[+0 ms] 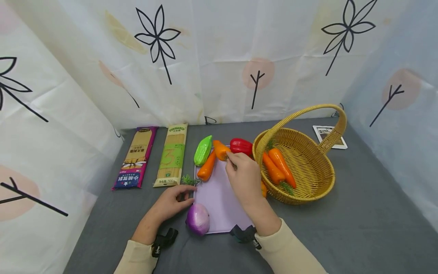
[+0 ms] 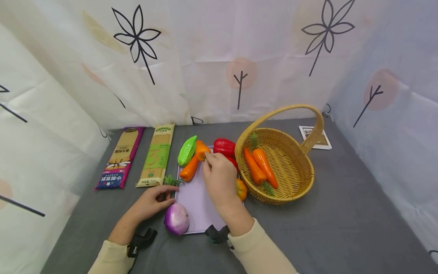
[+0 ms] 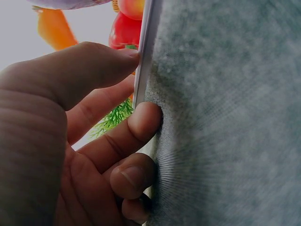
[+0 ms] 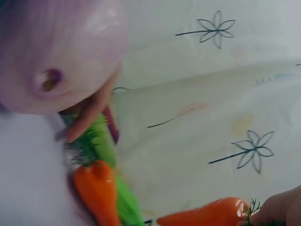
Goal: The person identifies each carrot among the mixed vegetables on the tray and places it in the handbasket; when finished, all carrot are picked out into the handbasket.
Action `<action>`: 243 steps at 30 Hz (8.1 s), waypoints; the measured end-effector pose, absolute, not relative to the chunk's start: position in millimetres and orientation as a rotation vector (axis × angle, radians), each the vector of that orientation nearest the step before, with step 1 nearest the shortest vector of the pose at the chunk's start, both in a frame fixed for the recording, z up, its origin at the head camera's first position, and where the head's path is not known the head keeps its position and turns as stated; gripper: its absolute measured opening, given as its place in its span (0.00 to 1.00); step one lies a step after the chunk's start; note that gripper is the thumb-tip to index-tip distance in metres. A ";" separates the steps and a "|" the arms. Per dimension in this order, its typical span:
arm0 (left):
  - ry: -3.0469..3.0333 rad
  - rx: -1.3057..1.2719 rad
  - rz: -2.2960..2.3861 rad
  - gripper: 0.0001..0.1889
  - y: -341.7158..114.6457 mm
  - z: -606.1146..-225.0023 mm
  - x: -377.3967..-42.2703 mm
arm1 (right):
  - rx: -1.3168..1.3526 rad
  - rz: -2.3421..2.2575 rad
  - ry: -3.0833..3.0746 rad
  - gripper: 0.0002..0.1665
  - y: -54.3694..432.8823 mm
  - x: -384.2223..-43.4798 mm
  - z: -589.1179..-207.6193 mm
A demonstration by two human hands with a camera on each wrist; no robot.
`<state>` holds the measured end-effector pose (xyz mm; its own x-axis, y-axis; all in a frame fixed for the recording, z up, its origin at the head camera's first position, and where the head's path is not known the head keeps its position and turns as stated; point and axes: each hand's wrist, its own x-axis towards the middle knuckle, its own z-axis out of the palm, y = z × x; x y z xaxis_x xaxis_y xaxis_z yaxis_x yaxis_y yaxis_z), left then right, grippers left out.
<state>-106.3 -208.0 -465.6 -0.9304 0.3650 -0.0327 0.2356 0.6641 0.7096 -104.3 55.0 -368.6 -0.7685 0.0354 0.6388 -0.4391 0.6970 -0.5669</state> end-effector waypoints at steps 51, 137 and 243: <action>2.699 0.496 1.116 0.19 -209.5 -468.1 -109.5 | 0.321 2.136 -0.981 0.09 256.4 -56.2 -309.8; 2.705 0.545 1.106 0.17 -208.4 -462.5 -111.2 | -0.170 1.212 -3.059 0.36 275.1 -117.7 -360.4; 2.730 0.524 1.091 0.17 -206.4 -464.6 -109.6 | 0.184 1.300 -2.691 0.17 17.6 -142.6 -415.2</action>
